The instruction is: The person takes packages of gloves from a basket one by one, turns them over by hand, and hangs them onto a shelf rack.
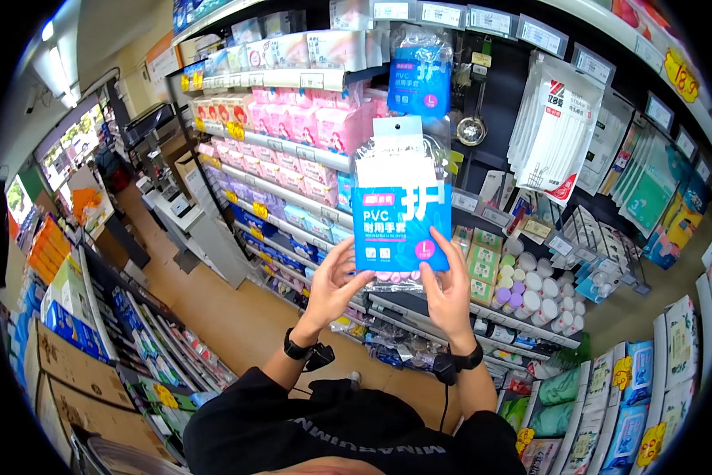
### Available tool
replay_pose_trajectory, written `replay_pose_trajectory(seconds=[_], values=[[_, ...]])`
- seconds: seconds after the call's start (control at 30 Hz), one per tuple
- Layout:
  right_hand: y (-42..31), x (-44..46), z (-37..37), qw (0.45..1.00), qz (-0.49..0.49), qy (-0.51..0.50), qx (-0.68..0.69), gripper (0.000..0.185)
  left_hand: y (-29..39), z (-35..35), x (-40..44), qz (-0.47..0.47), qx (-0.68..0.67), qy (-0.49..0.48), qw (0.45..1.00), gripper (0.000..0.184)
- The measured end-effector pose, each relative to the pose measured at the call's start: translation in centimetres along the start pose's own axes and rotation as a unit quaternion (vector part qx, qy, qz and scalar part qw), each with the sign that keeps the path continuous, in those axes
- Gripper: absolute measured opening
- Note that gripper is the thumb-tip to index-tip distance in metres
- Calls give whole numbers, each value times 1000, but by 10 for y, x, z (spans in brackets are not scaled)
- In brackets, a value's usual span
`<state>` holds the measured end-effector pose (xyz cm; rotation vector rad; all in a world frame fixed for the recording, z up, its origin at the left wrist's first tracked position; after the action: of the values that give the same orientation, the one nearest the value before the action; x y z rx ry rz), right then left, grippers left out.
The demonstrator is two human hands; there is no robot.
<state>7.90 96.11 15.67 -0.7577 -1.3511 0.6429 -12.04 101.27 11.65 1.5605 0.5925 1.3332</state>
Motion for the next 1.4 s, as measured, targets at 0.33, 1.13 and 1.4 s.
replay_pose_trajectory(seconds=[0.33, 1.13, 1.4], values=[[0, 106, 25, 994, -96, 19, -45, 50, 17, -37, 119, 80, 4, -45, 996, 71], [12, 190, 19, 985, -151, 67, -41, 52, 13, -36, 226, 138, -61, -111, 982, 70], [8, 202, 19, 980, -178, 55, -63, 51, 25, -38, 233, 163, -51, -110, 979, 70]])
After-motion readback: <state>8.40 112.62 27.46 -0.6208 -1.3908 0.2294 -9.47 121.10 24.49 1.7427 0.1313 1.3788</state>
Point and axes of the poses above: each hand's wrist, its own x-axis towards the middle knuckle, its own z-axis out of the palm, y = z × x, the point moved 4 cm from there along x, towards the middle knuckle, and after that the axes turned 6 degrees about x, right-handed, at the moved point
